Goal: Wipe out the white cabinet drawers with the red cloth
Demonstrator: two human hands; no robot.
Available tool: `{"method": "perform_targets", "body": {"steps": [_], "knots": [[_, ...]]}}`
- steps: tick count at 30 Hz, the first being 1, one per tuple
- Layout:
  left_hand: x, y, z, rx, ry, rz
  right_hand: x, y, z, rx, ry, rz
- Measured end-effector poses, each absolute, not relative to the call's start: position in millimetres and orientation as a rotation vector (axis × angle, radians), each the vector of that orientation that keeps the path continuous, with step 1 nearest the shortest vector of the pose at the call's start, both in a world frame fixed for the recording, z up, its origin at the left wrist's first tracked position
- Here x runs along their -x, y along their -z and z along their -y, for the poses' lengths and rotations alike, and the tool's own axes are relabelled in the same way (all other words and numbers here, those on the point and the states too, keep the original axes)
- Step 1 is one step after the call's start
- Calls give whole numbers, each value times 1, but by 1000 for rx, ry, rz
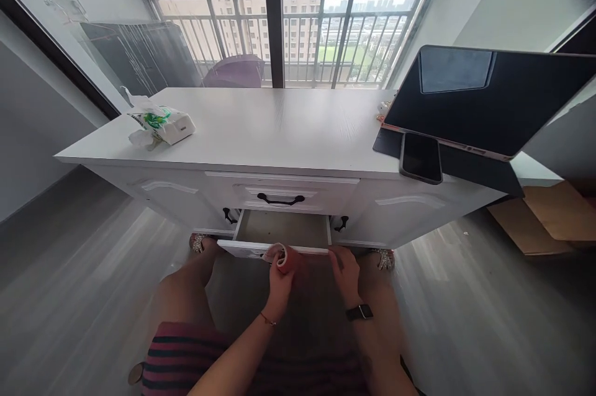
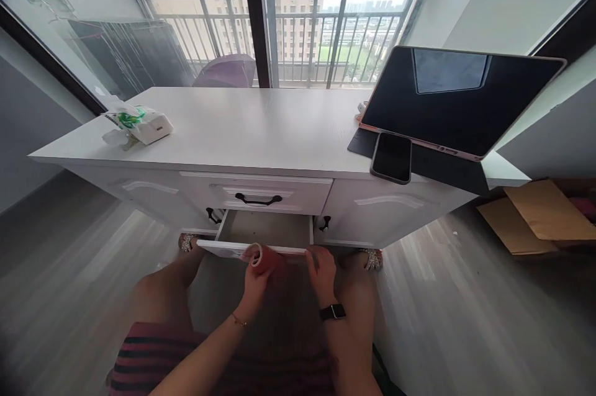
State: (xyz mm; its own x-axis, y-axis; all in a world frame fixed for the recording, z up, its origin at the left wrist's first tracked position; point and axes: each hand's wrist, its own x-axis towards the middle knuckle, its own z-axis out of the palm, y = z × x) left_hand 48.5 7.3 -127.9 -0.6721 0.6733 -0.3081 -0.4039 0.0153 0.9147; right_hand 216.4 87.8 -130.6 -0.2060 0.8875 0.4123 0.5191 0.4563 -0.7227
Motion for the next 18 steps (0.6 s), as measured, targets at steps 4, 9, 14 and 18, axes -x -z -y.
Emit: {"method": "perform_targets", "body": {"steps": [4,9,14,18], "knots": [[-3,124,10,-278,-1796,-1594,-214,131,-87,1204,-536,1846],[50,100,30,-51,-1996,-1647,-213,125,-84,1216,-461,1922],[69,68,69,-6,-1952,-1475,-190,129,-52,1269,-89,1975],[51,60,116,162,-1728,-1269,-143,143,-14,1035,-396,2376]]}}
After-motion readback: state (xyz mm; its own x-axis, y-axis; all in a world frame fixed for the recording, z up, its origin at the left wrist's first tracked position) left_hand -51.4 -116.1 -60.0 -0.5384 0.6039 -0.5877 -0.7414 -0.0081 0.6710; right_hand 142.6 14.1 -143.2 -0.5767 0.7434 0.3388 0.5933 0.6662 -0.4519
